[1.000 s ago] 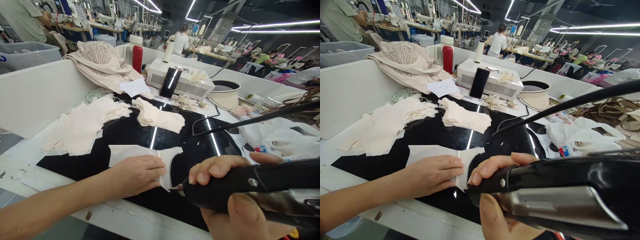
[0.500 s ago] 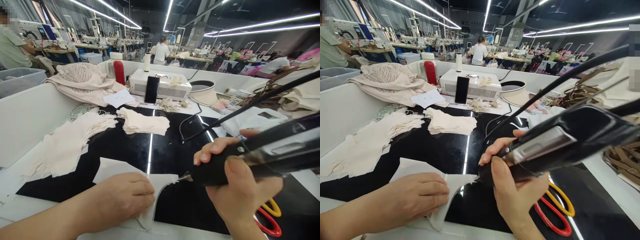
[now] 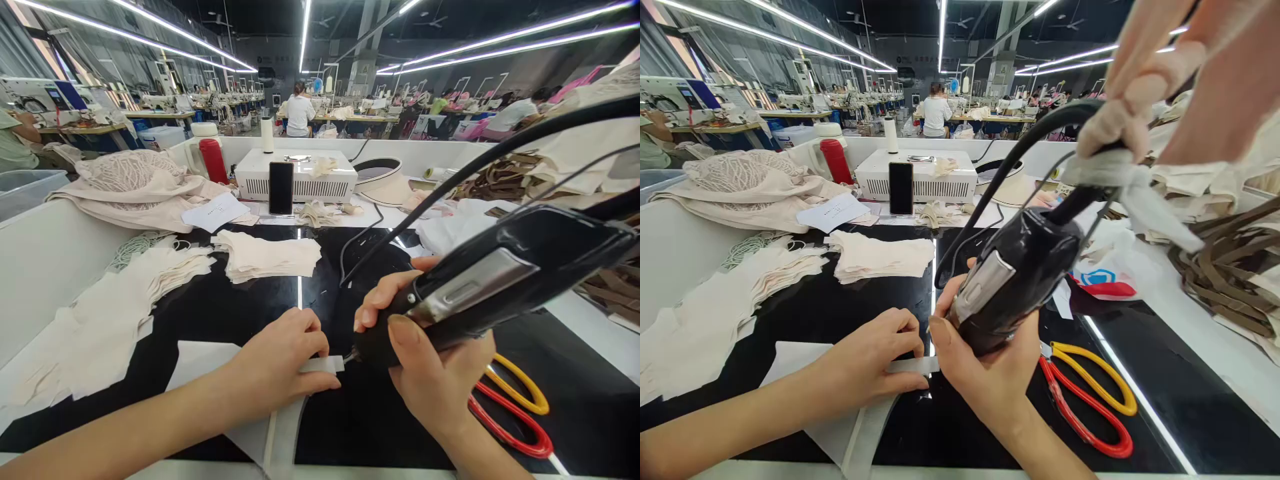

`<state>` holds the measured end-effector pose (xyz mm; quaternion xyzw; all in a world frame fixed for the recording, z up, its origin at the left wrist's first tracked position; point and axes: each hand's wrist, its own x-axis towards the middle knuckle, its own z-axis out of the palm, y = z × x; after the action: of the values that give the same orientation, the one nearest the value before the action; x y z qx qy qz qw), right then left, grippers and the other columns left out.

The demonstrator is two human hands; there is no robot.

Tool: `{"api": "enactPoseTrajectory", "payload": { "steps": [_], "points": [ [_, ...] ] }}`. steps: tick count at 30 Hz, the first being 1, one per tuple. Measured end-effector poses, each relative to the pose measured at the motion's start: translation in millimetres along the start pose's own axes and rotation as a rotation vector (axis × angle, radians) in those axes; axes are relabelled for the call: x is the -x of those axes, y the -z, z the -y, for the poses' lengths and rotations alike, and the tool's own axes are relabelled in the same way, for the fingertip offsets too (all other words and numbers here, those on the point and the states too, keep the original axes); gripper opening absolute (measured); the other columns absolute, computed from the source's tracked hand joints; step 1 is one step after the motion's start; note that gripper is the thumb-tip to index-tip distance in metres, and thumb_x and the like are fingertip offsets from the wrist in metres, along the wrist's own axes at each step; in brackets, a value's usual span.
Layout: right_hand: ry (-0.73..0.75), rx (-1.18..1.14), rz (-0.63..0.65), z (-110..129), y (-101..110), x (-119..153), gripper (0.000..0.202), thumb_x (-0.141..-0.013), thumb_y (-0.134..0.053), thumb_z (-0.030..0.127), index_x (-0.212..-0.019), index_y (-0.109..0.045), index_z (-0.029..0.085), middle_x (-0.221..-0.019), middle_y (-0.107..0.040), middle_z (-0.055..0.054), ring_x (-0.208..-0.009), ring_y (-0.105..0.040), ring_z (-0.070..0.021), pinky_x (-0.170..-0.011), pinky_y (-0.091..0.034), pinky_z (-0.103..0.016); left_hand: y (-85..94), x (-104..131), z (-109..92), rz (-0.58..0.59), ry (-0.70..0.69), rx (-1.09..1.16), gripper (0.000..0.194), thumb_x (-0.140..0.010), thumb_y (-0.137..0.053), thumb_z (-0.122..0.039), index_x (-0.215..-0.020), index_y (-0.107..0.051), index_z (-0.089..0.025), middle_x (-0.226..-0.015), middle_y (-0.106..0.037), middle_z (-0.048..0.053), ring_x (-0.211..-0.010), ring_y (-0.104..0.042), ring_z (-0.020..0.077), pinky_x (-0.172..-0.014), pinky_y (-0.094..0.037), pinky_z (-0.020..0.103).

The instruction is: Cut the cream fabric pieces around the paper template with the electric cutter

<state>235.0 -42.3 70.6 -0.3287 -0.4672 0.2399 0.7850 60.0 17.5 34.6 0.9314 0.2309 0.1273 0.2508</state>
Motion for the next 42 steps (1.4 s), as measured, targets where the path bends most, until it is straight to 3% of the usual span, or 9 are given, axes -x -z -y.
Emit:
{"api": "enactPoseTrajectory", "payload": {
  "steps": [4,9,15,19,24,29,34,42],
  "points": [
    [-0.002,-0.013,0.001,0.9,1.0,0.9,0.044,-0.086,-0.09,0.032,-0.12,-0.064,0.028,-0.084,-0.071,0.003,-0.06,-0.066,-0.0128,-0.054,-0.06,-0.026,-3.9,-5.6,-0.8,0.012,0.021,0.167,0.019,-0.088,-0.089,-0.021,-0.088,-0.07,-0.019,-0.105,-0.061,0.0,-0.103,-0.059,0.0185,-0.088,-0.047,0.029],
    [0.019,-0.011,0.009,0.3,0.4,-0.1,0.044,-0.084,-0.09,0.028,-0.118,-0.063,0.027,-0.084,-0.071,0.003,-0.062,-0.066,-0.0136,-0.053,-0.061,-0.027,-6.6,-6.8,4.8,-0.02,-0.004,0.212,0.014,-0.092,-0.08,-0.01,-0.097,-0.076,-0.023,-0.104,-0.064,0.0,-0.104,-0.06,0.0189,-0.093,-0.047,0.031],
    [0.036,0.017,-0.017,0.3,-2.4,-1.3,0.041,-0.085,-0.089,0.031,-0.115,-0.063,0.026,-0.081,-0.07,0.003,-0.061,-0.067,-0.0145,-0.053,-0.061,-0.027,-3.8,-1.3,8.2,-0.059,-0.064,0.139,0.03,-0.096,-0.078,-0.013,-0.123,-0.073,-0.024,-0.116,-0.067,0.003,-0.111,-0.06,0.0213,-0.099,-0.05,0.034],
    [0.017,0.015,-0.02,1.6,-2.1,-0.5,0.045,-0.082,-0.091,0.031,-0.116,-0.061,0.026,-0.081,-0.071,0.003,-0.06,-0.066,-0.0142,-0.052,-0.061,-0.027,-2.9,2.8,5.4,-0.162,-0.208,0.019,0.013,-0.107,-0.063,-0.017,-0.115,-0.073,-0.02,-0.109,-0.067,0.004,-0.103,-0.06,0.0197,-0.092,-0.051,0.032],
    [-0.002,0.005,0.005,1.7,0.1,1.8,0.044,-0.086,-0.089,0.035,-0.12,-0.062,0.027,-0.083,-0.071,0.003,-0.059,-0.065,-0.0136,-0.052,-0.059,-0.028,-10.5,3.4,4.7,-0.234,-0.353,-0.152,0.018,-0.11,-0.055,-0.017,-0.104,-0.072,-0.017,-0.095,-0.066,0.003,-0.086,-0.059,0.0175,-0.082,-0.053,0.03],
    [-0.014,0.012,-0.007,-0.1,2.0,2.4,0.047,-0.085,-0.09,0.035,-0.121,-0.062,0.027,-0.084,-0.071,0.003,-0.062,-0.066,-0.0151,-0.053,-0.059,-0.03,-22.9,2.0,11.8,-0.226,-0.436,-0.322,0.017,-0.109,-0.056,-0.012,-0.113,-0.071,-0.018,-0.099,-0.068,0.002,-0.092,-0.064,0.0167,-0.101,-0.055,0.035],
    [-0.007,-0.001,-0.036,-0.9,4.6,-0.4,0.047,-0.083,-0.092,0.033,-0.12,-0.063,0.027,-0.085,-0.071,0.003,-0.062,-0.067,-0.0153,-0.053,-0.06,-0.031,-23.2,3.6,11.8,-0.224,-0.434,-0.4,0.017,-0.108,-0.056,-0.011,-0.114,-0.07,-0.018,-0.095,-0.068,0.001,-0.091,-0.064,0.0168,-0.111,-0.051,0.039],
    [-0.009,0.003,-0.006,-3.3,6.5,-3.2,0.044,-0.086,-0.089,0.03,-0.122,-0.063,0.028,-0.085,-0.071,0.003,-0.06,-0.068,-0.0149,-0.053,-0.06,-0.031,-24.6,8.1,12.3,-0.234,-0.413,-0.375,0.015,-0.11,-0.056,-0.013,-0.113,-0.069,-0.019,-0.094,-0.069,-0.001,-0.093,-0.066,0.0162,-0.113,-0.048,0.039]
  ]
}}
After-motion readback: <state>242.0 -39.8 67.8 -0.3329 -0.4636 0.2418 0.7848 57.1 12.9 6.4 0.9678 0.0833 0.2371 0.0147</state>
